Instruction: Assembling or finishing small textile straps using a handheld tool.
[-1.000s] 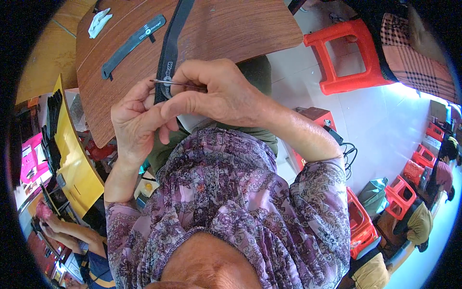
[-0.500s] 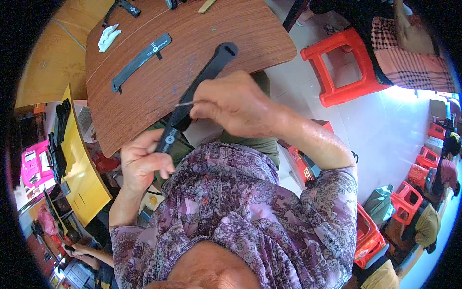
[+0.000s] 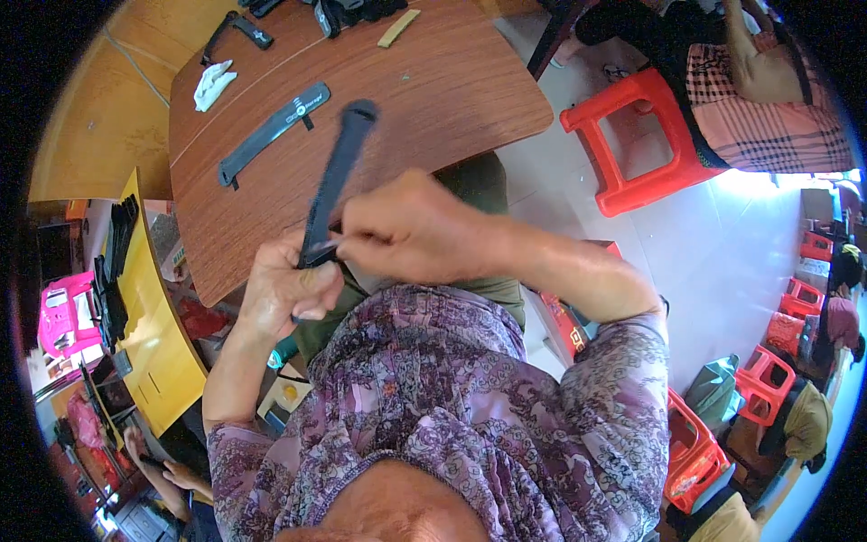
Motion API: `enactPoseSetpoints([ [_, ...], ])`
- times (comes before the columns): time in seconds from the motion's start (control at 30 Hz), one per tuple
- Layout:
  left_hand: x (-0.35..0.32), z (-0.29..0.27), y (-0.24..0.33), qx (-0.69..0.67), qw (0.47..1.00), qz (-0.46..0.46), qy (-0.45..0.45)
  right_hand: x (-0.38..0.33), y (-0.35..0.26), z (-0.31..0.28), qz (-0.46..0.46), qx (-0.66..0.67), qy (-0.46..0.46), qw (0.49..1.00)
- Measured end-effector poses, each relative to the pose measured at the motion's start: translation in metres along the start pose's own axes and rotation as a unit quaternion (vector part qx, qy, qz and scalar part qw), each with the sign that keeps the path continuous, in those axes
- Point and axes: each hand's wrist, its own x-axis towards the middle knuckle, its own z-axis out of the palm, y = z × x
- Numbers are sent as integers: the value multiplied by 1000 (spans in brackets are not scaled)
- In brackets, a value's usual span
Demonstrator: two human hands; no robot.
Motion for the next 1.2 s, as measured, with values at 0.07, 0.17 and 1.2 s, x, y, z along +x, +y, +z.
enactPoseSetpoints([
  [0.07,-10,2,0,48,997,53,11,-3,1,-19,57,-31,-14,998],
  [0.17,-23,-28,8,149,982,38,111,-2,-1,-57,120,-53,59,990],
  [1.2,97,-89,105,-196,922,307,130,112,68,-49,233,103,79,964],
])
